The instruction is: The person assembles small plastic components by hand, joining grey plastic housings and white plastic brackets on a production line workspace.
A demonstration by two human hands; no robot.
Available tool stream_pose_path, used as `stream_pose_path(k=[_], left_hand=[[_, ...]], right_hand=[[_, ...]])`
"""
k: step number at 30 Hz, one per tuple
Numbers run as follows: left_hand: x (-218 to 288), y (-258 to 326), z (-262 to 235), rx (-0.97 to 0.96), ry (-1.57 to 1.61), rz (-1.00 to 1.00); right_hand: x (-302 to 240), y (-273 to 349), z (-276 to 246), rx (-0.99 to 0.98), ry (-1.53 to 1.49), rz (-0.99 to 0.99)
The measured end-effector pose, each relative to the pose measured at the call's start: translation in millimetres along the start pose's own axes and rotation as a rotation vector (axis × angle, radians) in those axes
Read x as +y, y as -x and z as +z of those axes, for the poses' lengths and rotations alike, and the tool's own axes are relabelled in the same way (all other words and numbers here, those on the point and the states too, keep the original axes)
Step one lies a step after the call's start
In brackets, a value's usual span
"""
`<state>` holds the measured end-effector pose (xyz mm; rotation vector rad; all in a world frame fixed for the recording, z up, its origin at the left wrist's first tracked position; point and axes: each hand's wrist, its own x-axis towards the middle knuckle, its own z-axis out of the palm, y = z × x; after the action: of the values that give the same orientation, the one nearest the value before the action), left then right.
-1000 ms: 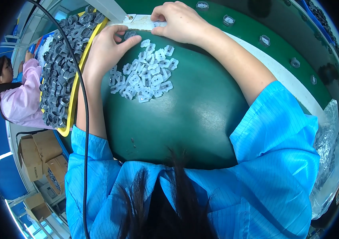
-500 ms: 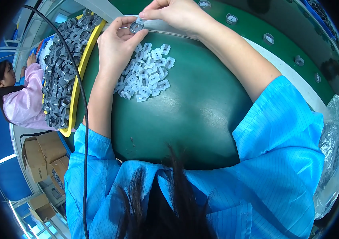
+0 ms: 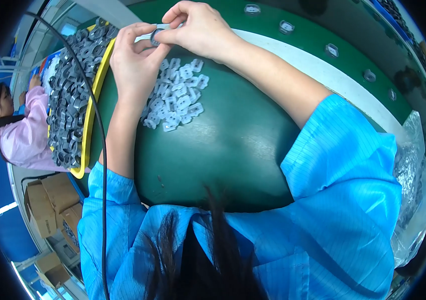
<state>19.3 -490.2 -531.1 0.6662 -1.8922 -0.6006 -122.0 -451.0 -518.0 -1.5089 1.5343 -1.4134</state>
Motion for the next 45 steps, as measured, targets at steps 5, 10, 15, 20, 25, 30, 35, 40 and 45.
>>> stream_pose_path(k=[5,10,15,20,25,30,35,40,45], left_hand=[[0.3,3.4,-4.2,-0.089,-0.009,0.153],[-5.4,0.8,-15.4,-0.302,0.005,0.242],[0.2,1.0,-11.7,-0.223,-0.048,0.213],[8.2,3.7,-3.5,-0.016,0.154,0.138],[7.7,0.8,-5.5,-0.088,0.130,0.263],[1.9,-1.1,-9.0,-0.139,-0.094,0.217],[-5.9,-0.3,-11.4,-0.265,-0.161,0.081],[-7.4,-0.3,-12.5,-0.290,-0.139,0.009],[-27.7,-8.9,-0.2,0.003,0.094,-0.084]], right_hand=[[1.8,-10.7,-20.5,-0.358,-0.430,0.414],[2.4,-11.0,-25.2,-0.498,-0.060,0.271],[-8.1,-1.3,-9.9,-0.065,0.564,-0.248],[-1.6,-8.9,-9.6,-0.283,-0.298,0.095],[12.4,-13.6,-16.2,-0.457,-0.561,0.180],[18.5,-18.4,-27.3,-0.137,-0.015,0.111],[25.1,-13.6,-54.9,0.095,0.518,0.002],[8.5,-14.6,-82.1,0.125,0.685,-0.116],[-12.1,-11.0,-75.5,0.007,0.401,0.089]])
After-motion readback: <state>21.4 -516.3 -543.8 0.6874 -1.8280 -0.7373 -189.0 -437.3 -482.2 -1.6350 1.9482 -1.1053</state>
